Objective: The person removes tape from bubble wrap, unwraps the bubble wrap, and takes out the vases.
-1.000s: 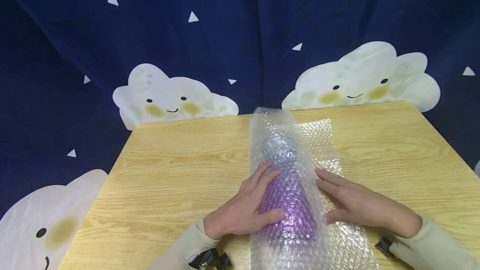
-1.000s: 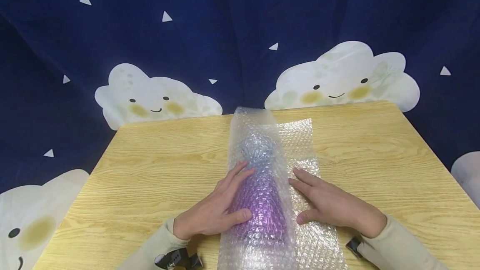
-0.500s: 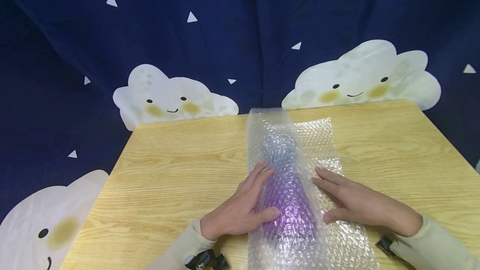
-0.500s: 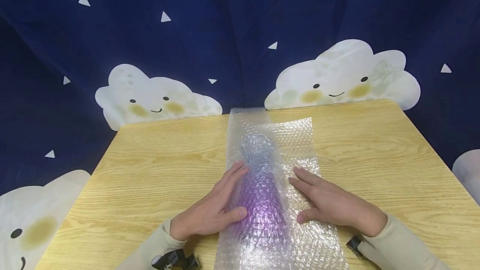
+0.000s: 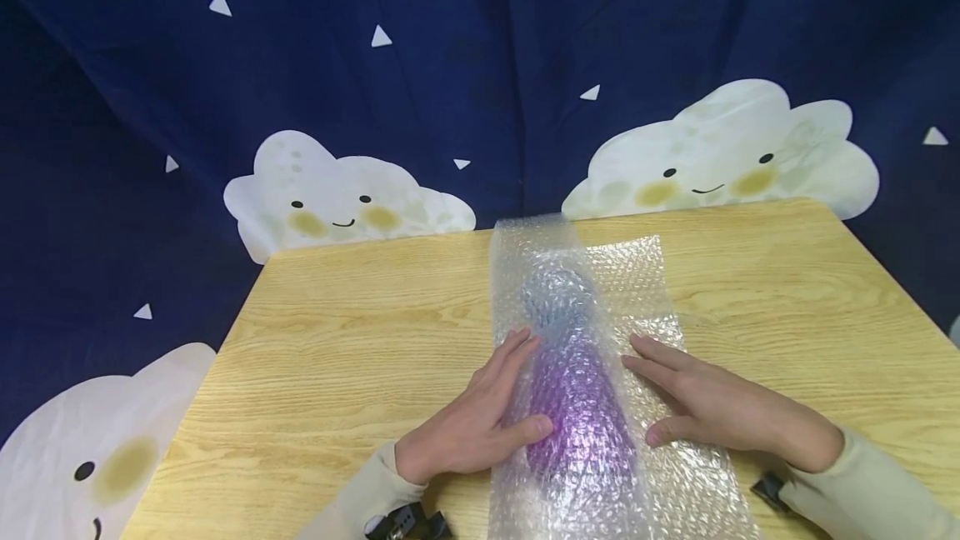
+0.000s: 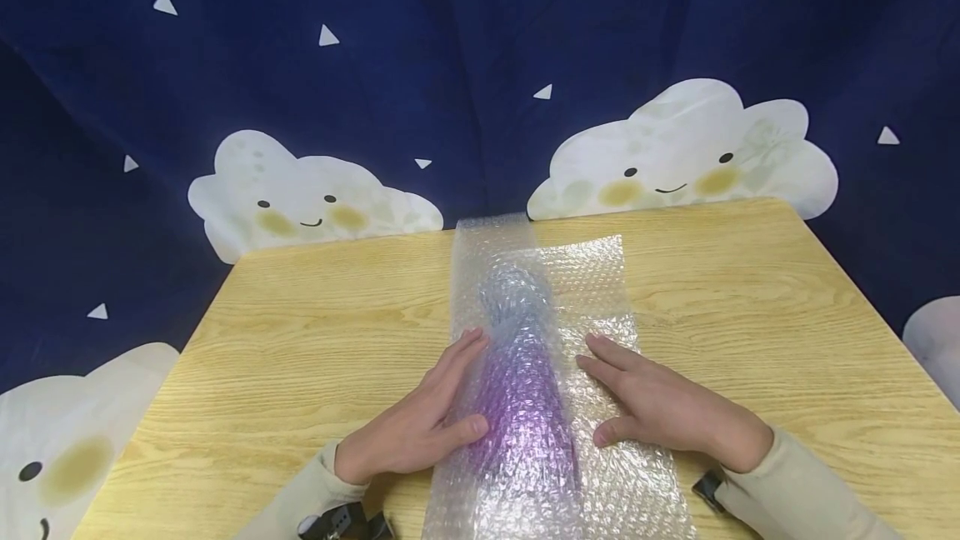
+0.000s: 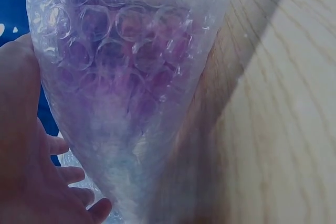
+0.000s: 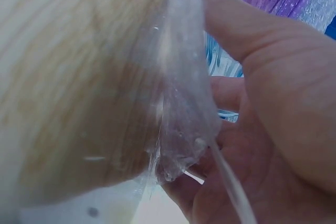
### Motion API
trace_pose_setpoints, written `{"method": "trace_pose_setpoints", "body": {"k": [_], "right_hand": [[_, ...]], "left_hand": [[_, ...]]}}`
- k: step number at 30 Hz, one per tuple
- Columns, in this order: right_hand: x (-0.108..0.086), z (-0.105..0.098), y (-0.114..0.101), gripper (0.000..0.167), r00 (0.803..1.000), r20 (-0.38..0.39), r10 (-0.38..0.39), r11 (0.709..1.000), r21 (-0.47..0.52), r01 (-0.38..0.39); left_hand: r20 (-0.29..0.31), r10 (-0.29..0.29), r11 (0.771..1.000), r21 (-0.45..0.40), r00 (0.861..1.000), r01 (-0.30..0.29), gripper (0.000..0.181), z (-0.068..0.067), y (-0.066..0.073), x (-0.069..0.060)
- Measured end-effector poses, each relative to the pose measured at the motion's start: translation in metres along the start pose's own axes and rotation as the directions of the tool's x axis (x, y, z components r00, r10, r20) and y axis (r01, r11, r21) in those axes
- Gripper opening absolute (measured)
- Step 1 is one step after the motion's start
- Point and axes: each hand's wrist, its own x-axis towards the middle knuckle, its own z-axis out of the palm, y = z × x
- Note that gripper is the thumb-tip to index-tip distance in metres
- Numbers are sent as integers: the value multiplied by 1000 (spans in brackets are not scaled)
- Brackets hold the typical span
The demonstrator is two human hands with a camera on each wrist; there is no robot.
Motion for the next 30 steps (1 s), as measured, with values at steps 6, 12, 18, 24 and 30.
{"method": "trace_pose_setpoints", "body": {"k": [6,12,18,24,30], "right_hand": [[-1,1,0,102,1000,-10,-11,1000,-21,11],[-2,2,0,101,999,-29,-27,999,-45,26],[-2,2,0,100,998,-50,-43,997,-63,40],[-2,2,0,100,998,-53,-44,997,-62,41],[-2,2,1,100,999,-39,-33,998,-53,31]], "left_hand": [[13,-13,1000,-7,1000,13,85,-1,-1,-1],[8,-16,1000,-22,1000,16,87,-2,-1,-1],[3,-15,1000,-22,1000,15,88,-3,-1,0],[-9,-5,1000,-21,1000,4,91,-5,-2,-1],[-10,-12,1000,-21,1000,11,92,-5,-4,-4]]}}
